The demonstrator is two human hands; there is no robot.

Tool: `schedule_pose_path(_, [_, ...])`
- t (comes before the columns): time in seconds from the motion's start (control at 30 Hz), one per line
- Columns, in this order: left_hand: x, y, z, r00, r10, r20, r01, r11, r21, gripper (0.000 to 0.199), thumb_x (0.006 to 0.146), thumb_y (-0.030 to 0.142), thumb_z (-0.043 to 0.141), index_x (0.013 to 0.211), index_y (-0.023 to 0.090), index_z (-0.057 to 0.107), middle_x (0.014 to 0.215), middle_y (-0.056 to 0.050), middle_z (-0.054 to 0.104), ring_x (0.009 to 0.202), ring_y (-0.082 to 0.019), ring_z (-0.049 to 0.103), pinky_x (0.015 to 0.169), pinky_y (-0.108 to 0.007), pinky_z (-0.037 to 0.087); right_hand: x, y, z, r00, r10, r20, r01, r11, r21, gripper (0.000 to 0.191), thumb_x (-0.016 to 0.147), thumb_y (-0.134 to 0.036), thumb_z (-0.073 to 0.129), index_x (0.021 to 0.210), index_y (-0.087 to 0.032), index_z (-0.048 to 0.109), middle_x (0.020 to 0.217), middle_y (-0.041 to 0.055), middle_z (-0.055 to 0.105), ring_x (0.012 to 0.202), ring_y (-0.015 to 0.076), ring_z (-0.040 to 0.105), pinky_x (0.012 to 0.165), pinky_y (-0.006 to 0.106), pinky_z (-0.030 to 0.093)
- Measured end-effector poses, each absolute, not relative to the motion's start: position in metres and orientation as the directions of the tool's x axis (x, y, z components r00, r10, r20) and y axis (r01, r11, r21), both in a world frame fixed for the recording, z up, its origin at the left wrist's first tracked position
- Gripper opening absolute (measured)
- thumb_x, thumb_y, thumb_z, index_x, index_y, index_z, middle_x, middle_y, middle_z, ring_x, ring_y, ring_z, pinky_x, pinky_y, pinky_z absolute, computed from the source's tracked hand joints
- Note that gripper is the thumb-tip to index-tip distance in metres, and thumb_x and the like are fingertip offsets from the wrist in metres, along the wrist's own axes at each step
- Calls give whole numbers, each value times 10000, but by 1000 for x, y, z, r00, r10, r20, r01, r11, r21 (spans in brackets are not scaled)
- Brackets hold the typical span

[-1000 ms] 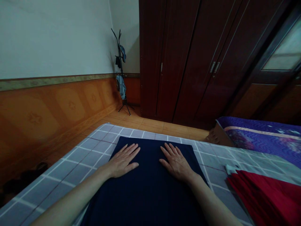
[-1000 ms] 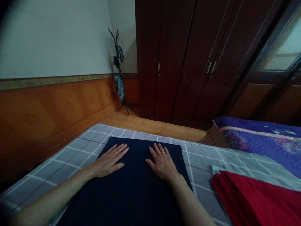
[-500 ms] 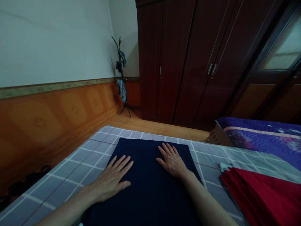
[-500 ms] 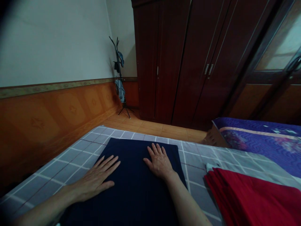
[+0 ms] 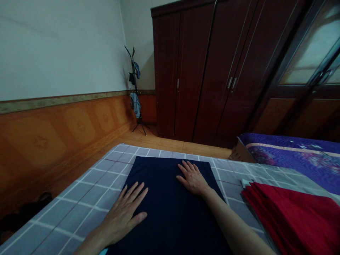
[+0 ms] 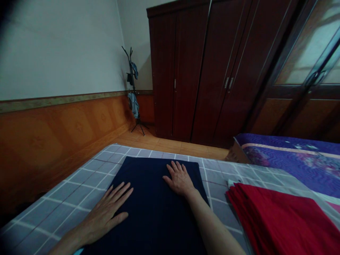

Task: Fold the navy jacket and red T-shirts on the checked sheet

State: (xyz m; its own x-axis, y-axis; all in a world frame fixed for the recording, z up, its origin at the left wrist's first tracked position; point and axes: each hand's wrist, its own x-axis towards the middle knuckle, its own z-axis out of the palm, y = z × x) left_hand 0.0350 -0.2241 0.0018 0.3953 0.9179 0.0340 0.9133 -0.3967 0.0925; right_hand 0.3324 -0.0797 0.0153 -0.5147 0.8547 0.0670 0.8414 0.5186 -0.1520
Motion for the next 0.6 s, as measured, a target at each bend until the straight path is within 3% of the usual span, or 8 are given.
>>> schedule_pose_path(0.23, [33,-223,0,399,915,63,906,-404,128,617,942,551,319,1466,369,50,1546,-5,140,1410,-288,166,1118,-569,165,300,-111,39,-517,856,-21,849,509,-140,666,919,-528,332,1447,-122,309,1513,178,229,1390,343,177,1104,518,152])
schedule_pose_path(0.37, [31,-222,-4,404,911,80,902,-411,135,612,939,558,319,1469,348,98,1545,-16,150,1410,-283,168,1127,-546,155,263,-161,37,-732,681,-4,658,706,-261,639,932,-498,324,1475,-173,237,1535,130,178,1406,292,138,1129,480,131])
schedule_pose_path(0.47, [31,-222,-5,396,915,80,905,-403,135,607,938,565,307,1467,347,107,1543,-6,156,1412,-275,165,1131,-537,155,259,-179,30,-804,594,-24,569,758,-319,661,929,-551,298,1475,-183,236,1535,113,176,1412,274,116,1138,482,107])
schedule_pose_path(0.6, [32,-224,-2,403,911,93,897,-413,157,606,940,561,305,1466,353,87,1545,-7,155,1414,-276,153,1129,-543,146,301,-156,26,-665,746,-36,732,640,-235,696,908,-616,289,1465,-198,269,1531,99,202,1411,271,132,1135,488,108])
